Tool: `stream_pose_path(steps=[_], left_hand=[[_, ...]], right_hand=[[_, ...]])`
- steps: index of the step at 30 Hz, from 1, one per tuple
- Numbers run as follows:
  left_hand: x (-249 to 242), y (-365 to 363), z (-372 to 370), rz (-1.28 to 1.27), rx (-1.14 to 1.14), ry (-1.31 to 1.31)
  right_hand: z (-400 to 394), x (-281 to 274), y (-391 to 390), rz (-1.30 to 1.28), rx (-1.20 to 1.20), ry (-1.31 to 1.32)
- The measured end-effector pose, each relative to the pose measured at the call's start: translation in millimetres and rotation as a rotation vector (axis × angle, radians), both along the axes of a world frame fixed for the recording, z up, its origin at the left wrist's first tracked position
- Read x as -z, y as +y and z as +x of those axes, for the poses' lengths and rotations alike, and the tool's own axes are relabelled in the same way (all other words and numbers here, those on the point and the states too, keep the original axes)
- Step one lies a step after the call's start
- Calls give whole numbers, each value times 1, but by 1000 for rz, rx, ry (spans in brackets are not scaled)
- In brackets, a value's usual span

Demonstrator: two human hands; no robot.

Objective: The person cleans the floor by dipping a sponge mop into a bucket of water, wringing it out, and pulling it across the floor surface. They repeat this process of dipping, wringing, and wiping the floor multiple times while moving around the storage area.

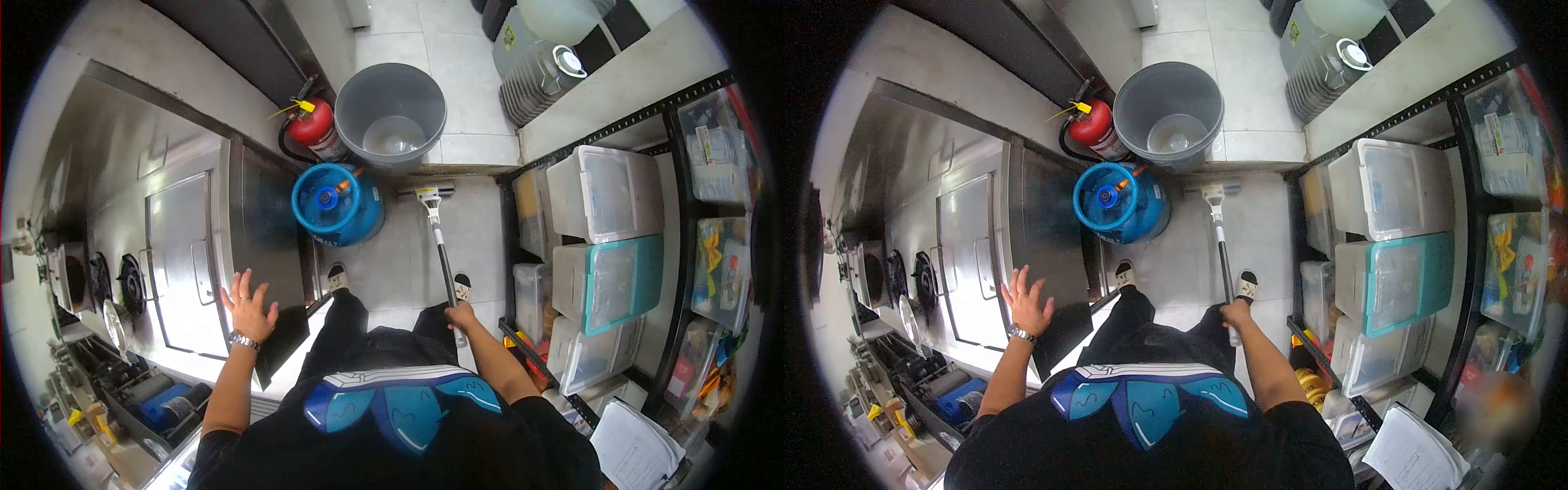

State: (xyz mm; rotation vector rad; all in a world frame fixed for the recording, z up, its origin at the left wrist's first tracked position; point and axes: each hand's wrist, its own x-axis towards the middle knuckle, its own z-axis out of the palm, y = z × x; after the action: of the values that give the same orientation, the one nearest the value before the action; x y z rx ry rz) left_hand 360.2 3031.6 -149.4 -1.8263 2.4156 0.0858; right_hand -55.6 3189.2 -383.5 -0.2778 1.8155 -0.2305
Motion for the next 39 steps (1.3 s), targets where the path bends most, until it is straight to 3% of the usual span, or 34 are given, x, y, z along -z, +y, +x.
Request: stream_pose_path(steps=[3, 4, 13, 16, 19, 29, 30, 39], left_hand=[[-3, -2, 1, 56, 4, 3], [-5, -2, 1, 80, 7, -4], [-12, -7, 1, 154, 40, -59], [-13, -9, 4, 158, 49, -47], [-13, -11, 3, 149, 34, -30], [-6, -8, 8, 69, 38, -11], [-4, -8, 10, 55, 46, -7], [-4, -7, 12, 40, 40, 20]], right_hand=[[13, 34, -13, -14, -185, 37], [19, -10, -37, -7, 36, -109], [33, -20, -57, -27, 154, -187], [25, -40, -48, -141, 327, -424], [25, -67, -41, -13, 457, -485], [31, -55, -30, 17, 202, -270], [19, -46, -29, -8, 206, -356], [-3, -122, -30, -37, 174, -377]])
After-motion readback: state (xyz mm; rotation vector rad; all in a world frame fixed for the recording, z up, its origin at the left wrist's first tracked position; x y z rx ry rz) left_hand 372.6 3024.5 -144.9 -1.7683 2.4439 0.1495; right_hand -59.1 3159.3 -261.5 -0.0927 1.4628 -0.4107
